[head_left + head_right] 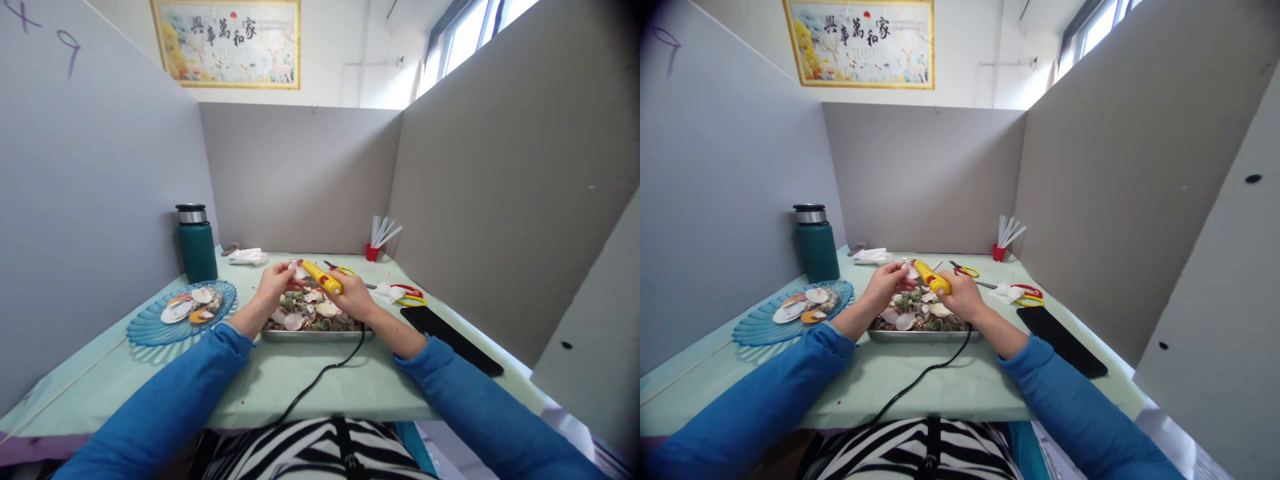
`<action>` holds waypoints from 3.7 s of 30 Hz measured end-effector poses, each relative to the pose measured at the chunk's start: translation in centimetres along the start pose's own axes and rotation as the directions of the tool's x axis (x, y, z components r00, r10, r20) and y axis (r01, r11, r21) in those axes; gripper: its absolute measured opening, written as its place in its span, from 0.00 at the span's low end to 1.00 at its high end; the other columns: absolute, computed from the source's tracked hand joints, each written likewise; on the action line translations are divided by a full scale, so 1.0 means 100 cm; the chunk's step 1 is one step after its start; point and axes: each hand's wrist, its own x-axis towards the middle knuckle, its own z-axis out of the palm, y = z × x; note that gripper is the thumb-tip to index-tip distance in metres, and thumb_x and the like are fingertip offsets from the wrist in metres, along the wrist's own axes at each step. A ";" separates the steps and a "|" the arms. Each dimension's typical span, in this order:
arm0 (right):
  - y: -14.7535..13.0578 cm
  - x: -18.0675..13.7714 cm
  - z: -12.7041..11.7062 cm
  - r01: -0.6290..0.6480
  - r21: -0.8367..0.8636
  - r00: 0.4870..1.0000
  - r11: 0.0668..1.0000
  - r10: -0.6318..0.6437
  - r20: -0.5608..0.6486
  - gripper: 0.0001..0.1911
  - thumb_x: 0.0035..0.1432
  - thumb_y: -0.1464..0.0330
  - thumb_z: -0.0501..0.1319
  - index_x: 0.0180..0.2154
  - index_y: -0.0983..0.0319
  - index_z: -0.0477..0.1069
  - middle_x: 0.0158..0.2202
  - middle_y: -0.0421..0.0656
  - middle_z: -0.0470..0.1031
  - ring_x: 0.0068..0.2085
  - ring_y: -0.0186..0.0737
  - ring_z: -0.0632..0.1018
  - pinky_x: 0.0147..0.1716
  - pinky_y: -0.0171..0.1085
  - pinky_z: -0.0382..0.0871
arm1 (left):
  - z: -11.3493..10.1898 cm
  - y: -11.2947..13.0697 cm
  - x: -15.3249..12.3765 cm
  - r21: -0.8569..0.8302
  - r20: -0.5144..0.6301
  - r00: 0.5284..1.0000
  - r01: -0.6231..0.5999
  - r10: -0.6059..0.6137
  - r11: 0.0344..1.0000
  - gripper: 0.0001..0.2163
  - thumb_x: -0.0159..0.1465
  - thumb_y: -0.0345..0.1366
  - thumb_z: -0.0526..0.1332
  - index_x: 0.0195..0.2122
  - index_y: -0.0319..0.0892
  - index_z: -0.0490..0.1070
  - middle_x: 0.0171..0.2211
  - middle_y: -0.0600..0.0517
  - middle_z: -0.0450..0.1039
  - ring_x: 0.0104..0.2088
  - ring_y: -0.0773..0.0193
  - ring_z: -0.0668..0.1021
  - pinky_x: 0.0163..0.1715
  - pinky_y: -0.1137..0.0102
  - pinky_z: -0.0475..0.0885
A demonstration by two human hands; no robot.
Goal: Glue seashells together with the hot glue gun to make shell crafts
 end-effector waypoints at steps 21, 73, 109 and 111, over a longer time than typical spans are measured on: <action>0.002 0.002 -0.004 -0.255 -0.319 0.959 0.913 0.281 0.039 0.16 0.58 0.58 0.54 0.43 0.58 0.70 0.34 0.44 0.77 0.34 0.43 0.76 0.29 0.34 0.60 | -0.002 -0.003 0.006 -0.007 -0.119 0.990 -0.071 0.070 0.997 0.02 0.59 0.28 0.57 0.33 0.36 0.64 0.18 0.54 0.71 0.21 0.66 0.78 0.23 0.74 0.73; -0.006 0.006 -0.010 0.004 0.099 0.991 0.995 -0.018 0.132 0.11 0.60 0.64 0.55 0.33 0.63 0.71 0.26 0.39 0.71 0.28 0.32 0.69 0.29 0.30 0.58 | 0.006 -0.004 -0.008 0.160 0.281 0.960 -0.061 0.014 0.985 0.13 0.54 0.40 0.64 0.33 0.38 0.64 0.18 0.53 0.72 0.20 0.63 0.78 0.22 0.71 0.73; -0.010 0.003 -0.019 -0.007 0.342 0.976 0.940 -0.067 0.205 0.21 0.65 0.60 0.46 0.24 0.62 0.63 0.21 0.39 0.68 0.25 0.32 0.69 0.28 0.31 0.62 | -0.005 0.001 -0.010 0.057 0.536 0.844 -0.046 0.008 0.997 0.15 0.57 0.47 0.61 0.34 0.39 0.66 0.23 0.54 0.71 0.15 0.72 0.72 0.19 0.76 0.67; -0.010 0.003 -0.020 0.011 0.317 0.979 0.948 -0.074 0.188 0.22 0.65 0.59 0.46 0.23 0.62 0.63 0.21 0.39 0.68 0.25 0.32 0.69 0.29 0.31 0.62 | -0.004 0.002 -0.011 0.070 0.540 0.842 -0.052 0.007 0.996 0.16 0.57 0.48 0.61 0.34 0.39 0.66 0.24 0.53 0.71 0.16 0.72 0.72 0.20 0.76 0.68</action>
